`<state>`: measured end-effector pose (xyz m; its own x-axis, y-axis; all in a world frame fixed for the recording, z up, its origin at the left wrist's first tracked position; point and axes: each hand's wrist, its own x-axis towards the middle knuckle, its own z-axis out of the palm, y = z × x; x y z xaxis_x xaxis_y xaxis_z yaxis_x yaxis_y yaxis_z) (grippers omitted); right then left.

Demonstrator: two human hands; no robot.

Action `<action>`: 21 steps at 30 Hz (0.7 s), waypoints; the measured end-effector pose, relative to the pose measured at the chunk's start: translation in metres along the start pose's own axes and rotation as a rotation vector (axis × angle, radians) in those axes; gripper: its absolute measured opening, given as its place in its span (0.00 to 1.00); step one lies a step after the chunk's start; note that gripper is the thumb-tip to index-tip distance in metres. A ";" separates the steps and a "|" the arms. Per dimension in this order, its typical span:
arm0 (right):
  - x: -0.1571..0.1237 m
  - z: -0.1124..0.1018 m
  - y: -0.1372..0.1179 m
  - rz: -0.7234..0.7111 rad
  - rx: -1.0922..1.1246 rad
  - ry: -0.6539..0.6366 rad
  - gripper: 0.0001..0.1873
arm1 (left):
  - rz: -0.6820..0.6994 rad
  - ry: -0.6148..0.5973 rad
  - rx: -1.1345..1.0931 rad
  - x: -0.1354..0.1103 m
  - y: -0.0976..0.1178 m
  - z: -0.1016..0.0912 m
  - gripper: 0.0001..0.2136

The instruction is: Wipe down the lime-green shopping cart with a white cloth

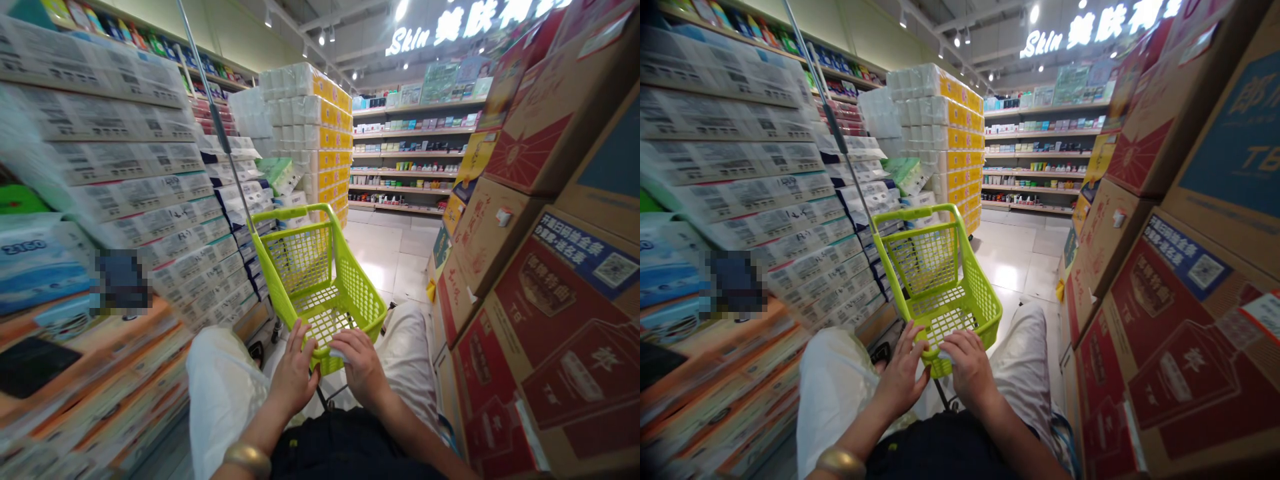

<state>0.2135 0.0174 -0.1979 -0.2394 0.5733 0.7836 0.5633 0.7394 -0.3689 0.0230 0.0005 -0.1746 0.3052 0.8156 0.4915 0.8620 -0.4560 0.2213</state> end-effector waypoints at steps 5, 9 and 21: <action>0.003 -0.015 0.021 0.164 -0.073 0.128 0.23 | 0.006 0.008 0.007 -0.002 -0.001 0.002 0.16; 0.004 -0.010 0.008 0.137 -0.023 0.104 0.23 | 0.019 0.012 0.007 -0.001 -0.003 0.005 0.16; 0.004 -0.016 0.024 0.230 -0.088 0.170 0.23 | 0.039 0.011 -0.018 -0.001 -0.003 0.007 0.16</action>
<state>0.2387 0.0324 -0.1956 0.0341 0.6494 0.7596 0.6553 0.5594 -0.5076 0.0224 0.0034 -0.1817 0.3338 0.7930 0.5096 0.8420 -0.4940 0.2171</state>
